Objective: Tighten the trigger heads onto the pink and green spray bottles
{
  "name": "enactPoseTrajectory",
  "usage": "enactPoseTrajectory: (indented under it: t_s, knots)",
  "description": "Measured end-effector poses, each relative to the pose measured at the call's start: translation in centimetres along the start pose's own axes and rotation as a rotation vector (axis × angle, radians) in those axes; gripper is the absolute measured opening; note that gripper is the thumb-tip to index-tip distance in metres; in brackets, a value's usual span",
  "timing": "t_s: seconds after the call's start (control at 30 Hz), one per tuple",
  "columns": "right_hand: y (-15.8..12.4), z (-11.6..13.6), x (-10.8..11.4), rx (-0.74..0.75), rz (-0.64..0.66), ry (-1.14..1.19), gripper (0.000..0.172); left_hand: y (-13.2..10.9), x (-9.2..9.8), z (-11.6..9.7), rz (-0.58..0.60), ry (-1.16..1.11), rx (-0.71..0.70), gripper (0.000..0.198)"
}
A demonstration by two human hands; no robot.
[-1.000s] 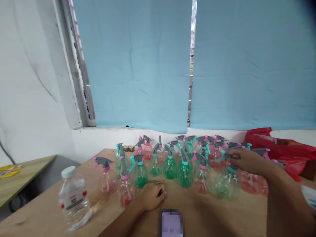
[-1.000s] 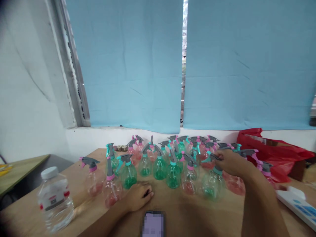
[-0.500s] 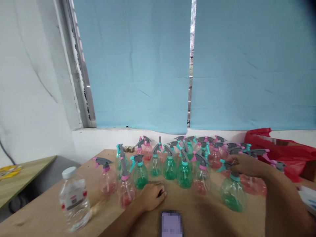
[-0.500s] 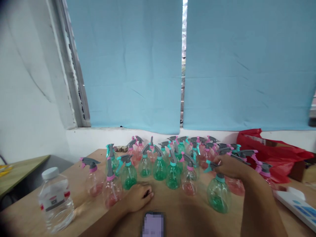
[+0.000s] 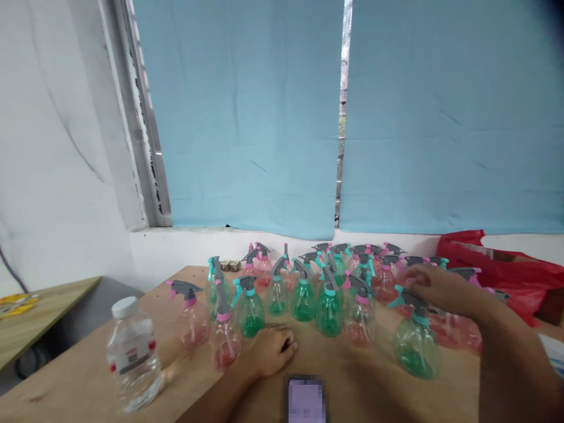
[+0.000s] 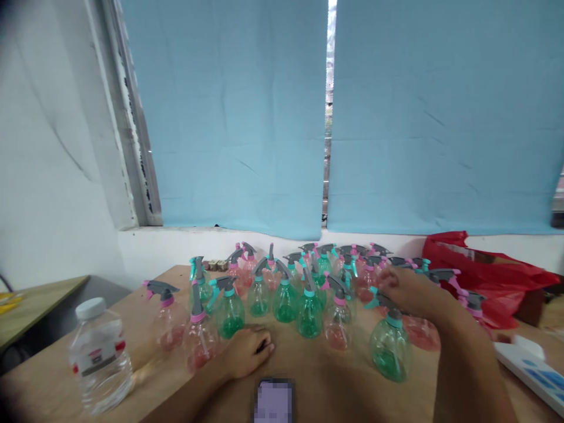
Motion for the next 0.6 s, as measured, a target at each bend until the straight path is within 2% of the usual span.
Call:
enactPoseTrajectory:
  t_s: [0.03,0.13,0.17,0.23,0.33,0.43,0.53,0.6]
  knots:
    - [-0.3,1.1,0.3,0.024,0.034,0.025,0.009,0.1,0.0,0.0,-0.011,-0.008,0.01,0.017]
    - [-1.6,4.4,3.5,0.001,-0.194,0.136,0.02,0.2,1.0,0.0,-0.143,-0.019,0.07,0.016]
    - [-2.2,6.0,3.9,0.041,-0.199,0.248,0.021,0.2,1.6,0.0,-0.217,-0.026,0.092,0.017]
    - [-3.5,10.0,2.7,0.193,-0.06,0.425,0.025,0.1,2.8,0.1,-0.368,-0.073,0.121,0.018]
    - [-6.0,15.5,-2.1,0.387,0.14,0.51,0.02,-0.1,3.3,0.7,-0.515,-0.218,0.157,0.023]
    - [-9.2,18.9,-9.3,0.503,0.257,0.565,0.016,-0.8,3.0,2.3,-0.63,-0.304,0.247,0.023]
    - [-11.9,19.9,-16.6,0.505,0.351,0.587,0.013,-1.5,2.7,3.5,-0.736,-0.293,0.313,0.022]
    - [-13.1,19.8,-19.8,0.526,0.394,0.558,0.012,-1.8,2.4,4.0,-0.77,-0.282,0.346,0.023]
Point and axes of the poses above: each hand's wrist, its own y-axis towards the middle knuckle, its own x-axis out of the back of the hand, z = x × y, the point moved 8 cm from there along y, towards the middle knuckle, and after that the axes turned 15 degrees about -x, right-handed, at the moved point
